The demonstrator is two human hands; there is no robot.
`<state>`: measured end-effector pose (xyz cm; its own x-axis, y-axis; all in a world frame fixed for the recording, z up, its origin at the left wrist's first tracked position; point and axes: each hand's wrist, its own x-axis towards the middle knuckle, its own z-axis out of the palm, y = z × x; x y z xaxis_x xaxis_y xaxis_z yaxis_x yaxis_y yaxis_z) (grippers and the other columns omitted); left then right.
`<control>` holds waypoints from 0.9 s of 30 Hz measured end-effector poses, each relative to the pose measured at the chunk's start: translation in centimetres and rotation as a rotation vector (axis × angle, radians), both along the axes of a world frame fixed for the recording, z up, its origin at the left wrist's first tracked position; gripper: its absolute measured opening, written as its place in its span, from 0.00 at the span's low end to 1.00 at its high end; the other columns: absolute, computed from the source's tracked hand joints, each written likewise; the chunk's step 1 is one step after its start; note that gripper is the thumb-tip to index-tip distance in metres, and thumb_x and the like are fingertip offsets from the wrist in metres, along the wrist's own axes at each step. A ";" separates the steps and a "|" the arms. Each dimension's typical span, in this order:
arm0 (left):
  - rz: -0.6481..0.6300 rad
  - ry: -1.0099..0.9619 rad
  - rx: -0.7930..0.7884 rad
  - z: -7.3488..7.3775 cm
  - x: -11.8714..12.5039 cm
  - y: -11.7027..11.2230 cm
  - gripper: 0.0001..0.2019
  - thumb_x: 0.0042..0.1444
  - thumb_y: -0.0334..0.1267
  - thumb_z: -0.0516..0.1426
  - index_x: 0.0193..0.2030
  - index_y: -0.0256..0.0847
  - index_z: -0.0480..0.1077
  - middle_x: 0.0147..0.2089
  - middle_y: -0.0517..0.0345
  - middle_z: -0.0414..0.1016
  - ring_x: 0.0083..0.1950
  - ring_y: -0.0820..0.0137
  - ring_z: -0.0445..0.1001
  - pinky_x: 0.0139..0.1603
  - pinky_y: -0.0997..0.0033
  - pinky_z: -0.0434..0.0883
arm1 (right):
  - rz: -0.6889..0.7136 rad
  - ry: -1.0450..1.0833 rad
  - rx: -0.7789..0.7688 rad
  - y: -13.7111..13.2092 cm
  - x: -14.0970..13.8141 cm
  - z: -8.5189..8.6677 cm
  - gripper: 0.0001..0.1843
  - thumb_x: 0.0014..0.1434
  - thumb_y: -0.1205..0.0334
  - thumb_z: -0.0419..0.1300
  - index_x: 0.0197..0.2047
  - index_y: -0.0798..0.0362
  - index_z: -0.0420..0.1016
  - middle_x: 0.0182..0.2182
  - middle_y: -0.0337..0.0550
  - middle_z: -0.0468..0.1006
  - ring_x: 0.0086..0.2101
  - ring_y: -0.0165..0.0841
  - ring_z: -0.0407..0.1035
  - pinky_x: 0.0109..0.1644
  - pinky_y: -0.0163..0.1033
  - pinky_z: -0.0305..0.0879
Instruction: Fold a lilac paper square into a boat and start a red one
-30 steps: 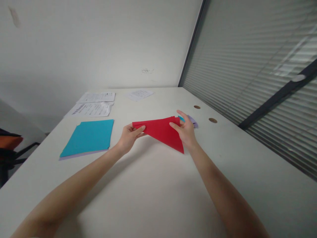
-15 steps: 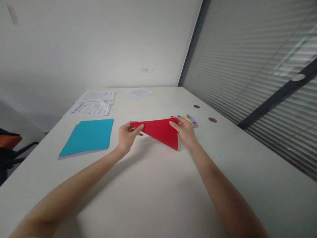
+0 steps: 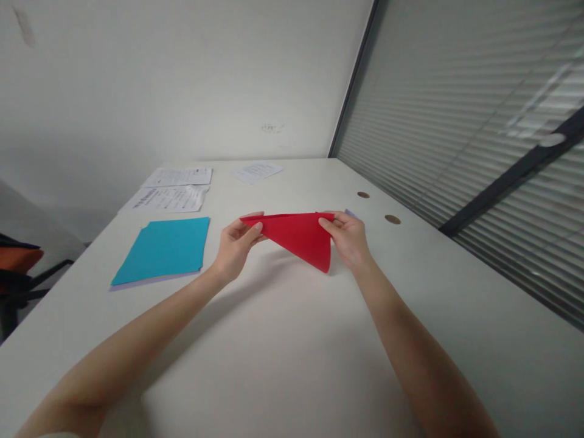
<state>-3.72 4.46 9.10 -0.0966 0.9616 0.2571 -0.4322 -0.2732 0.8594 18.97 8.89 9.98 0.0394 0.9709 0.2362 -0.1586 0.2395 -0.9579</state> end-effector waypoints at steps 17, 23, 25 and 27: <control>0.030 -0.031 -0.044 0.1 -0.1 -0.1 0.14 0.45 0.43 0.69 0.36 0.37 0.78 0.31 0.56 0.80 0.36 0.67 0.80 0.50 0.57 0.76 | -0.144 -0.033 0.062 -0.4 0.2 1.0 0.15 0.41 0.52 0.72 0.30 0.52 0.80 0.27 0.41 0.82 0.29 0.34 0.76 0.37 0.42 0.74; 0.058 -0.062 -0.027 0.4 0.0 -0.3 0.11 0.44 0.41 0.70 0.27 0.36 0.76 0.29 0.56 0.79 0.36 0.67 0.79 0.51 0.56 0.76 | -0.214 -0.092 0.109 -0.3 0.4 1.0 0.13 0.44 0.51 0.71 0.30 0.52 0.81 0.26 0.41 0.82 0.29 0.35 0.76 0.36 0.42 0.74; 0.060 -0.070 -0.014 0.6 0.1 -0.4 0.12 0.44 0.40 0.70 0.24 0.37 0.74 0.28 0.57 0.78 0.36 0.68 0.79 0.51 0.57 0.76 | -0.252 -0.104 0.139 -0.3 0.4 0.9 0.13 0.44 0.52 0.71 0.30 0.52 0.81 0.25 0.40 0.81 0.28 0.35 0.75 0.35 0.42 0.73; 0.058 -0.076 -0.004 0.8 0.1 -0.5 0.12 0.44 0.41 0.70 0.23 0.36 0.74 0.28 0.57 0.78 0.36 0.68 0.79 0.51 0.57 0.76 | -0.281 -0.115 0.168 -0.3 0.5 1.0 0.13 0.44 0.53 0.71 0.32 0.52 0.81 0.26 0.40 0.82 0.27 0.34 0.75 0.34 0.41 0.73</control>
<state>-3.61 3.99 9.88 -0.1716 0.9546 0.2434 -0.4797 -0.2968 0.8257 19.46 8.57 10.95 0.2638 0.8728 0.4106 0.0426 0.4147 -0.9090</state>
